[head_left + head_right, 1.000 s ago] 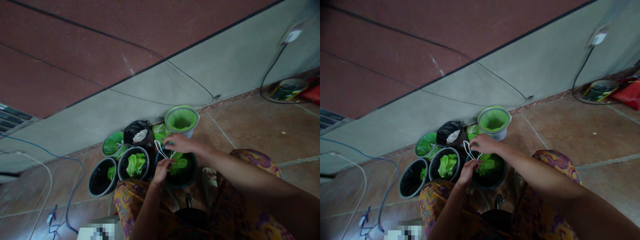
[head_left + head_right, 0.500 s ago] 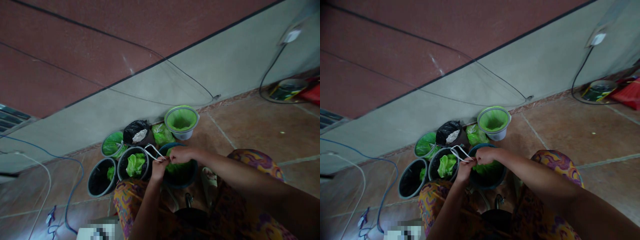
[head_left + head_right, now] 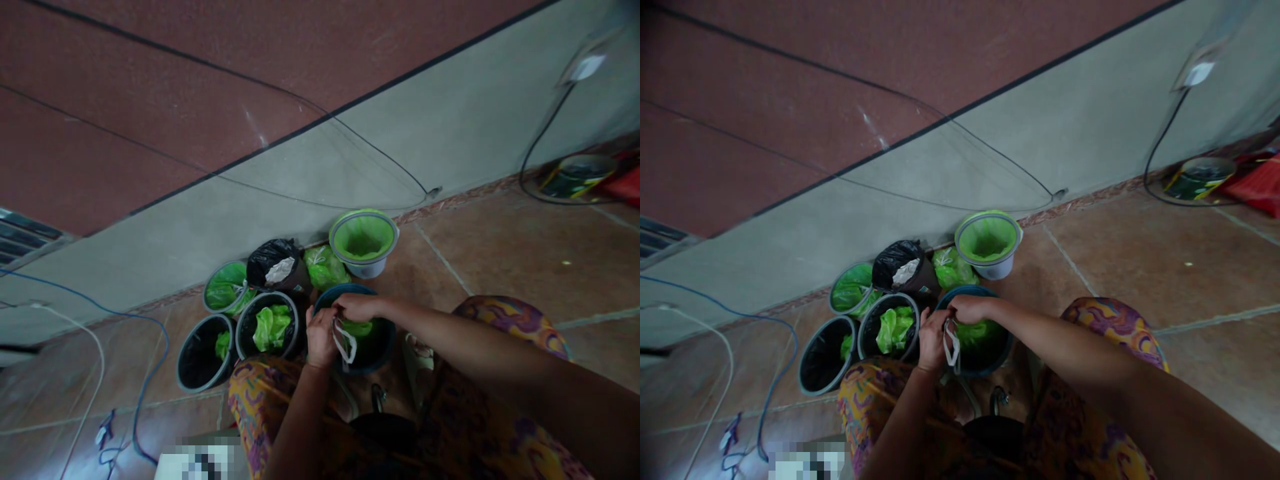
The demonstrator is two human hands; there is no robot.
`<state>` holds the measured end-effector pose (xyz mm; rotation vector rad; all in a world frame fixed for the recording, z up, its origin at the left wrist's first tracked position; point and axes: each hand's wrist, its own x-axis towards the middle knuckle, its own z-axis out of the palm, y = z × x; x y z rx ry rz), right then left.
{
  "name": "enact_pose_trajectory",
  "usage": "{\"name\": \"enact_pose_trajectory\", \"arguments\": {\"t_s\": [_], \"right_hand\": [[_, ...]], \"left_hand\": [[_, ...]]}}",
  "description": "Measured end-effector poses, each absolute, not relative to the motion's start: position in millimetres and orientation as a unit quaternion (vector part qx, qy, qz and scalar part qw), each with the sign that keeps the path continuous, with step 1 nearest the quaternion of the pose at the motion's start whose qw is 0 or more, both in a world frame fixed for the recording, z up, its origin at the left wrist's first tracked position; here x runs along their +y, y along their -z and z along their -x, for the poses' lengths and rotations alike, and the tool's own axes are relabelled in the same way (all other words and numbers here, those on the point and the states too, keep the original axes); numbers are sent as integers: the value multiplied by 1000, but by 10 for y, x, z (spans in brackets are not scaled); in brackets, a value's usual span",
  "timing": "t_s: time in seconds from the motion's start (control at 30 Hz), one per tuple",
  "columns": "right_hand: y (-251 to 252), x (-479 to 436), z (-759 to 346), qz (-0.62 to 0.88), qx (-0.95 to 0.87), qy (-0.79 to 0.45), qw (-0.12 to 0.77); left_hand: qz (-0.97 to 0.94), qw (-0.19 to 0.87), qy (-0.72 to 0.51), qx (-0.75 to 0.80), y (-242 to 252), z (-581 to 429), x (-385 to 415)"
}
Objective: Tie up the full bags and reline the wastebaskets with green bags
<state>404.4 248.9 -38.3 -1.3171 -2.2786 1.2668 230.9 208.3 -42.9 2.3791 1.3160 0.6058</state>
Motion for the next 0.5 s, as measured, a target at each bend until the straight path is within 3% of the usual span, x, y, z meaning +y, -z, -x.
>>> {"name": "enact_pose_trajectory", "arguments": {"t_s": [0.3, 0.5], "right_hand": [[315, 2487, -4081, 451, -752, -476, 74], [170, 2386, -4014, 537, -782, -305, 81]], "left_hand": [[-828, 91, -255, 491, 523, -2305, 1968], [-824, 125, -251, 493, 489, -2282, 2024]]}}
